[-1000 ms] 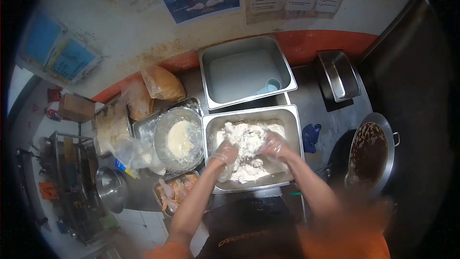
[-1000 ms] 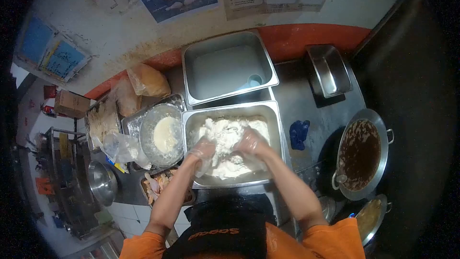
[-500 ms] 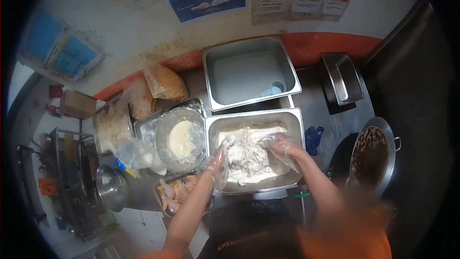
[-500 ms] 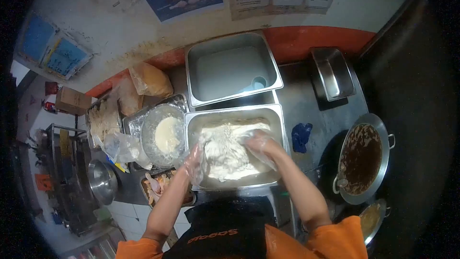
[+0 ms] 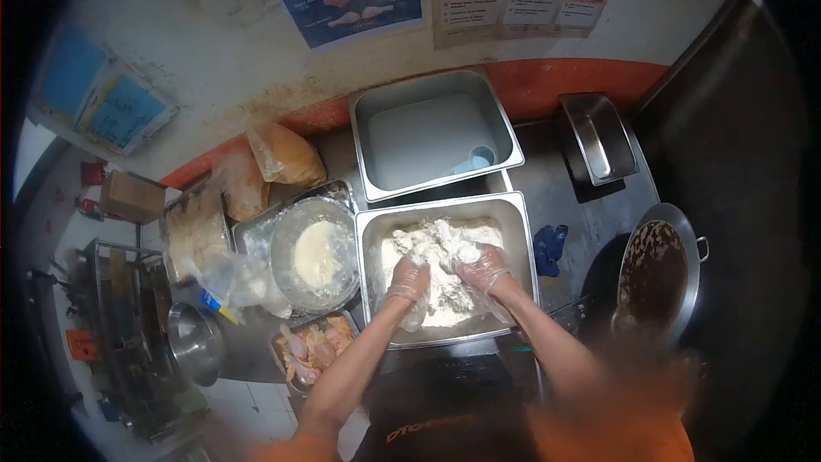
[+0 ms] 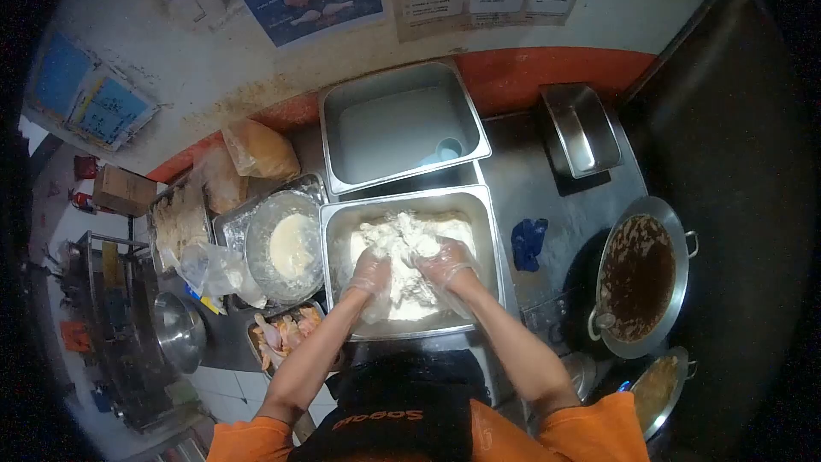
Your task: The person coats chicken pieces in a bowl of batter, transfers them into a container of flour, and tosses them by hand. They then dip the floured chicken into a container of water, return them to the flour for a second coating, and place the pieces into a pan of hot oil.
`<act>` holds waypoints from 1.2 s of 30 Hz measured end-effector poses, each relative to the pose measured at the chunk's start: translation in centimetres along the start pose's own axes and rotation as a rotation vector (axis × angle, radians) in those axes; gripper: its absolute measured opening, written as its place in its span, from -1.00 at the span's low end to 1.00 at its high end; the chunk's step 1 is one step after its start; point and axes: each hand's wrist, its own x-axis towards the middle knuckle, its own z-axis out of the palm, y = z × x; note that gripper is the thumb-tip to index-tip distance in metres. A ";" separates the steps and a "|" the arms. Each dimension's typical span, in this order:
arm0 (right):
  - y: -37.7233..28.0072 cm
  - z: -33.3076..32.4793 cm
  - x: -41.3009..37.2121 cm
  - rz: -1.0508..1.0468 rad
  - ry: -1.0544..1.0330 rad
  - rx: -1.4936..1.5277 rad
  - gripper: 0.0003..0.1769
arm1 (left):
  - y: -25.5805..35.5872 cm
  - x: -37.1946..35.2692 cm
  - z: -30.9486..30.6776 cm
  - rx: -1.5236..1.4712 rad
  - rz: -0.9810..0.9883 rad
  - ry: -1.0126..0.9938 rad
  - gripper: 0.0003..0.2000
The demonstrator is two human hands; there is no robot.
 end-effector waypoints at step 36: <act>9.1 3.9 2.5 0.125 0.021 -0.459 0.07 | -9.1 -0.5 2.1 0.171 -0.289 -0.185 -0.32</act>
